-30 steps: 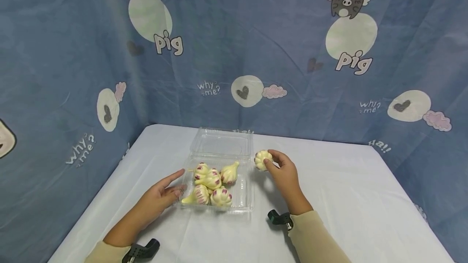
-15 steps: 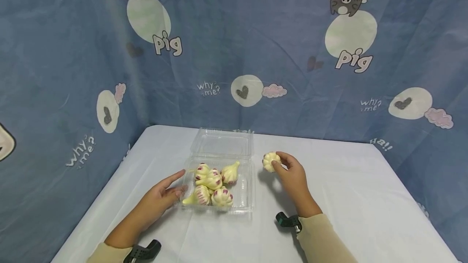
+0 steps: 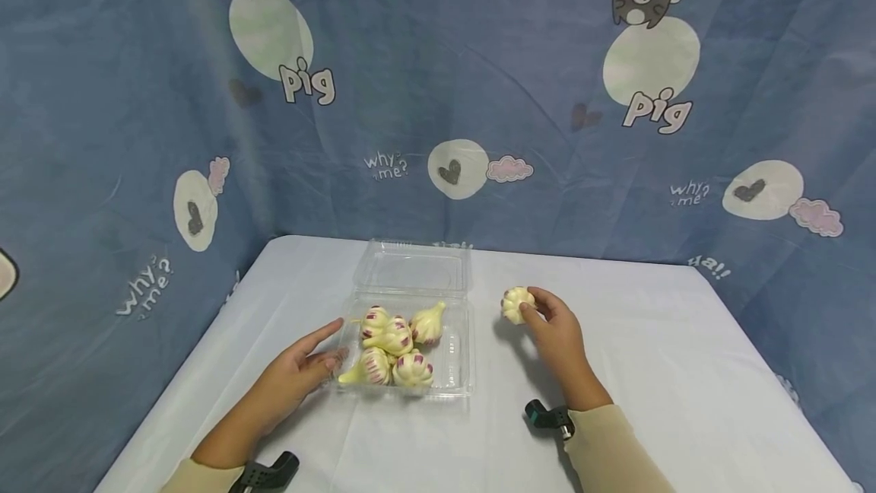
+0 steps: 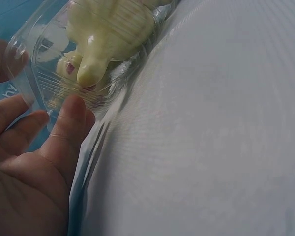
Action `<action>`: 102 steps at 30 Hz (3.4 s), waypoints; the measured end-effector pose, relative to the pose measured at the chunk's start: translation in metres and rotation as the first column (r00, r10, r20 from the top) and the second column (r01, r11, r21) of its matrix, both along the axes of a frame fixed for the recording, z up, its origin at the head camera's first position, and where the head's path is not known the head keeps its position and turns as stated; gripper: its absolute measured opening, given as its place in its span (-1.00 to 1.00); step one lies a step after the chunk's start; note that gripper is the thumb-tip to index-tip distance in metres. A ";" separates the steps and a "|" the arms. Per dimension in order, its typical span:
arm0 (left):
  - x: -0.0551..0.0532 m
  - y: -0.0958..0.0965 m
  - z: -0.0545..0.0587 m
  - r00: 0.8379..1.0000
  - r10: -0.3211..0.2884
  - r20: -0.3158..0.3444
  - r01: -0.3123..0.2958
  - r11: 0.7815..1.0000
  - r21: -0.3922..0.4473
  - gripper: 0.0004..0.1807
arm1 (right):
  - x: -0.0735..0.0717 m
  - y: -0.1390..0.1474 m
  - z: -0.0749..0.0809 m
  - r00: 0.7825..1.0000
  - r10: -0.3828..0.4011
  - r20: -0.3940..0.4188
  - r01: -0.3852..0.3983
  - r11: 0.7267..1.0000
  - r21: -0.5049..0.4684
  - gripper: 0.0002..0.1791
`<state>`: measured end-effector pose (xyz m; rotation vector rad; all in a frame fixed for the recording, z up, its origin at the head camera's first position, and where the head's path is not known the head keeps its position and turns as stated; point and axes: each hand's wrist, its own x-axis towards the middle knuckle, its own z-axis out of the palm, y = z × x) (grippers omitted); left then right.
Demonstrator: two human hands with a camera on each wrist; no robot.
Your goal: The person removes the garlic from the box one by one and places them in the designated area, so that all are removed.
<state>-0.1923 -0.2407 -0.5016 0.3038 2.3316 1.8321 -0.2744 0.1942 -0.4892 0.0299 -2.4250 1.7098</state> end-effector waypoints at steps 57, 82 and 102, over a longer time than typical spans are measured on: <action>0.005 -0.004 0.002 1.000 -0.004 0.004 0.004 1.000 0.022 -0.19 | 0.006 0.058 -0.014 0.983 -0.155 0.102 0.145 0.984 0.102 -0.44; 0.000 -0.003 -0.005 1.000 -0.010 -0.001 0.010 0.999 0.041 -0.20 | 0.009 0.068 -0.020 0.981 -0.130 0.148 0.108 0.983 0.147 -0.44; 0.003 -0.002 0.002 1.000 -0.014 -0.023 0.014 1.000 0.020 -0.21 | 0.013 0.065 -0.016 0.976 -0.141 0.165 0.122 0.985 0.124 -0.40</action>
